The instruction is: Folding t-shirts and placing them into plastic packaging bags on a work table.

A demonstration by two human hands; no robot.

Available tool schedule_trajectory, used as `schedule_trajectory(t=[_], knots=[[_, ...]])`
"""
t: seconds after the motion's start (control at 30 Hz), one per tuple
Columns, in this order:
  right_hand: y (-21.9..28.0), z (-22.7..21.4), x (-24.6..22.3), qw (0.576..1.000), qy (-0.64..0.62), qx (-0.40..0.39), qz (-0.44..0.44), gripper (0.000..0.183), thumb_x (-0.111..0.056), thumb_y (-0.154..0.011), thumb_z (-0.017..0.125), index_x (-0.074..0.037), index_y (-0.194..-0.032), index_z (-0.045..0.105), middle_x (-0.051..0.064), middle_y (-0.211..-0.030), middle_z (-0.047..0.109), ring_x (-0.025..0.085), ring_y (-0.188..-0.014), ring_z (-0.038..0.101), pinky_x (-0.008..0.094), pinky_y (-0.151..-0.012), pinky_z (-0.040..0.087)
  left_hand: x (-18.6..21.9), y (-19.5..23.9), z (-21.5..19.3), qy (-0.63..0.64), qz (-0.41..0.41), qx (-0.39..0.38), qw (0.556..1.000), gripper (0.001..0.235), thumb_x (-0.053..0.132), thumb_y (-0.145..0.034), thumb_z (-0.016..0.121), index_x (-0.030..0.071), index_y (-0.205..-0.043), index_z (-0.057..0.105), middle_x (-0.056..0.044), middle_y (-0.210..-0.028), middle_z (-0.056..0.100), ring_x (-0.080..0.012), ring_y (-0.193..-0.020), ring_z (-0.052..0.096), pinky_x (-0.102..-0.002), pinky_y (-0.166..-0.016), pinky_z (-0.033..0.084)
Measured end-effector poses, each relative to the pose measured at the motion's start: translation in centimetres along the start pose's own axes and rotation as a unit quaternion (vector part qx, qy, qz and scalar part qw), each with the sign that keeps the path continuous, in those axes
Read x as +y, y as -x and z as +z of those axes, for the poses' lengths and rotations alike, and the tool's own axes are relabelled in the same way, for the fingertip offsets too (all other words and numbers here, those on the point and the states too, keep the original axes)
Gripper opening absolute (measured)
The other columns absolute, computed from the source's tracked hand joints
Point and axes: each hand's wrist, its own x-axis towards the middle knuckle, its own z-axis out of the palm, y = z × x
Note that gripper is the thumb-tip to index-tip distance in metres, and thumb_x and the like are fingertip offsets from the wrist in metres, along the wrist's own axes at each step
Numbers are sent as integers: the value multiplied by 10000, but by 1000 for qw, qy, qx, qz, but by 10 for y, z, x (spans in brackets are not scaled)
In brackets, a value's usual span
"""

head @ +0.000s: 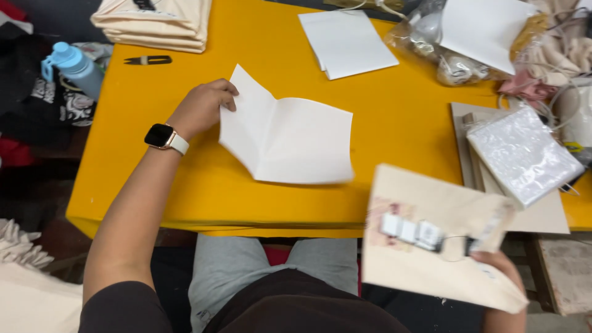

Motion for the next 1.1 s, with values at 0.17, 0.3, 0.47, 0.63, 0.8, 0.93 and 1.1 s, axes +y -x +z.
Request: schedule_trajectory(t=[0.17,0.3,0.47,0.63,0.8,0.93,1.1], knots=[[11,134,-74,1000,-27,0,-3,302,-186,-738,734,-45,-1003,702,123,-682,658,222,-518,668,345,-427,497,32,17,-15,-24,-44,13,999,260,-114,-928,566,57,-850,745,-87,-1215,708,-389,-1077,688,-507,-971,507],[-21,249,-71,995,-50,-86,1,394,-132,-712,788,38,-1054,690,157,-665,667,247,-508,710,362,-416,550,49,16,-14,-30,-35,30,999,254,-85,-945,570,79,-852,740,-64,-1213,702,-372,-1065,690,-503,-984,499],[-43,329,-78,984,-7,-168,-62,586,-30,-742,780,108,-1266,557,197,-781,683,279,-583,732,383,-502,608,48,15,-9,-19,-3,33,999,236,-55,-942,562,93,-834,711,-65,-1195,698,-381,-1031,688,-500,-957,505],[-36,337,-93,978,9,-191,-82,487,-20,-761,756,107,-1192,568,189,-793,685,275,-576,730,366,-452,596,66,4,-12,-40,17,36,998,254,-76,-928,582,99,-802,715,-32,-1150,713,-323,-988,714,-459,-956,505],[-49,330,-88,974,20,-202,-97,481,-9,-801,743,124,-1214,537,217,-823,682,309,-579,732,384,-449,610,120,-19,-5,-29,84,47,995,243,-77,-878,601,116,-785,715,-20,-1169,694,-298,-1081,681,-447,-866,525],[-43,335,-87,971,45,-201,-124,542,-43,-808,757,109,-1265,509,237,-893,673,333,-641,735,419,-477,617,159,-38,64,-17,94,59,994,196,-32,-857,654,145,-829,732,-17,-1237,647,-279,-1127,646,-430,-849,531],[1,332,-112,865,442,-8,-239,809,-326,-777,889,88,-1326,462,316,-1070,655,506,-1014,669,580,-898,521,174,-49,112,118,23,-15,993,300,-23,-918,619,121,-1168,704,-149,-1492,497,-378,-1296,569,-475,-969,511]])
